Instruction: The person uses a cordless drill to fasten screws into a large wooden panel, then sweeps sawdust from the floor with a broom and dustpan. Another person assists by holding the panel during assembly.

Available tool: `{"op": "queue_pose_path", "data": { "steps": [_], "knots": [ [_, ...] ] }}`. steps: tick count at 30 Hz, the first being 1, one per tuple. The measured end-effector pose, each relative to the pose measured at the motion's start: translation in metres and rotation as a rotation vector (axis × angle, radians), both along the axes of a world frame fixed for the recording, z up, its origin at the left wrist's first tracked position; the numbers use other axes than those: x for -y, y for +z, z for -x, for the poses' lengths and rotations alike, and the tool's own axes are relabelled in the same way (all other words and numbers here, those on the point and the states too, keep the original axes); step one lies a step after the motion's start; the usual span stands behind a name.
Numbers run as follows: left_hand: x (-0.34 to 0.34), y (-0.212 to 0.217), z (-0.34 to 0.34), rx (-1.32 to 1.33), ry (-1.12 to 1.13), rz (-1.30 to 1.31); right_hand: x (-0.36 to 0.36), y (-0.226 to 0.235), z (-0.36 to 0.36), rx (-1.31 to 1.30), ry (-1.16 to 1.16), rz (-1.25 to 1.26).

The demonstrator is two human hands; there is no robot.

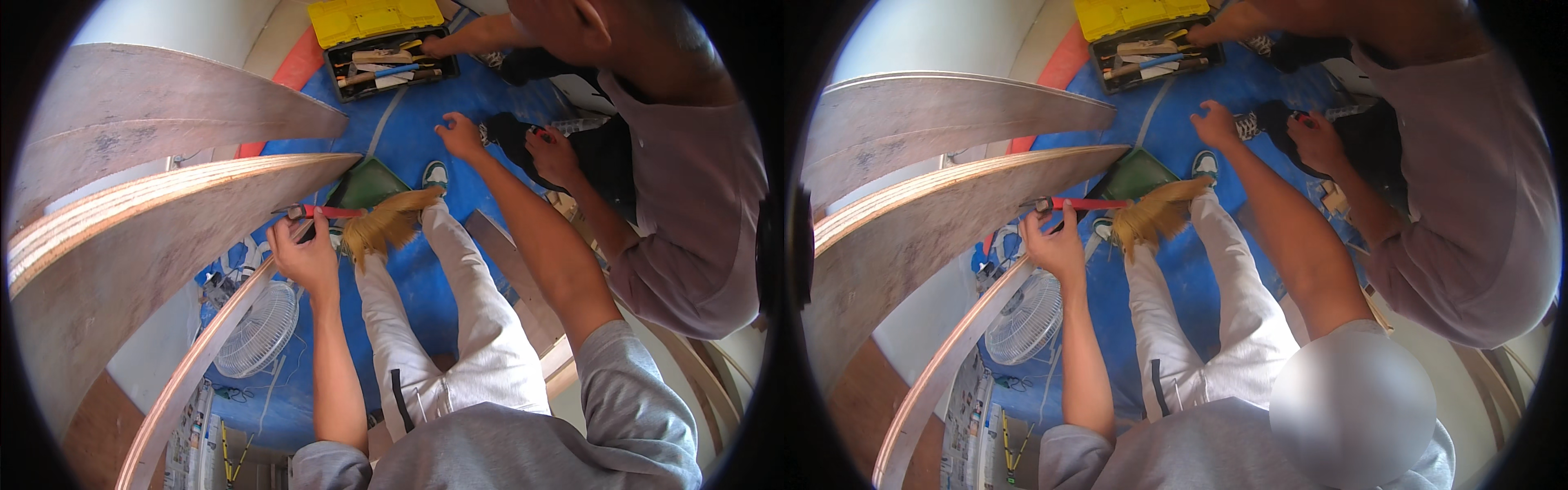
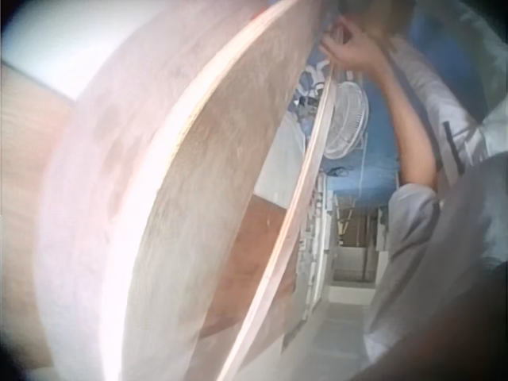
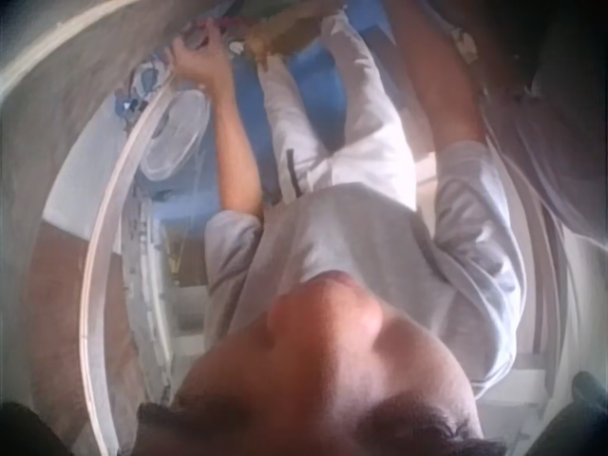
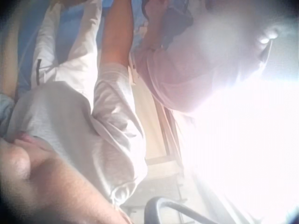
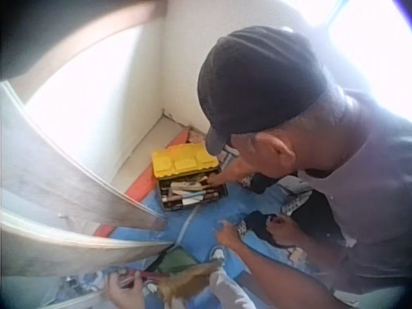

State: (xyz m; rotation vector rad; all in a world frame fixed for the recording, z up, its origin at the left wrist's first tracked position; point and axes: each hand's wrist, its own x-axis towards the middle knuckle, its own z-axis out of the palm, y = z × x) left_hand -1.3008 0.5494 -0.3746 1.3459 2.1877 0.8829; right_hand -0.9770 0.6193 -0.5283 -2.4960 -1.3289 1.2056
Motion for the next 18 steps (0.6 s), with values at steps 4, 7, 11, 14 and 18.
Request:
{"op": "queue_pose_path", "data": {
  "steps": [4, 7, 11, 14, 18],
  "knots": [
    [-0.005, -0.002, -0.001, -0.073, 0.052, 0.077, -0.003, -0.002, 0.001, -0.033, -0.079, -0.042],
    [-0.009, -0.005, 0.001, -0.089, 0.052, 0.129, -0.005, -0.004, 0.002, -0.116, -0.233, -0.072],
    [-0.011, -0.006, 0.002, -0.093, 0.066, 0.131, -0.011, -0.006, 0.003, -0.209, -0.445, -0.142],
    [-0.010, -0.005, 0.002, -0.094, 0.076, 0.115, -0.019, -0.004, 0.003, -0.274, -0.650, -0.227],
    [-0.008, -0.004, 0.003, -0.149, 0.058, 0.095, -0.032, 0.014, 0.002, -0.184, -1.053, -0.417]
  ]
}}
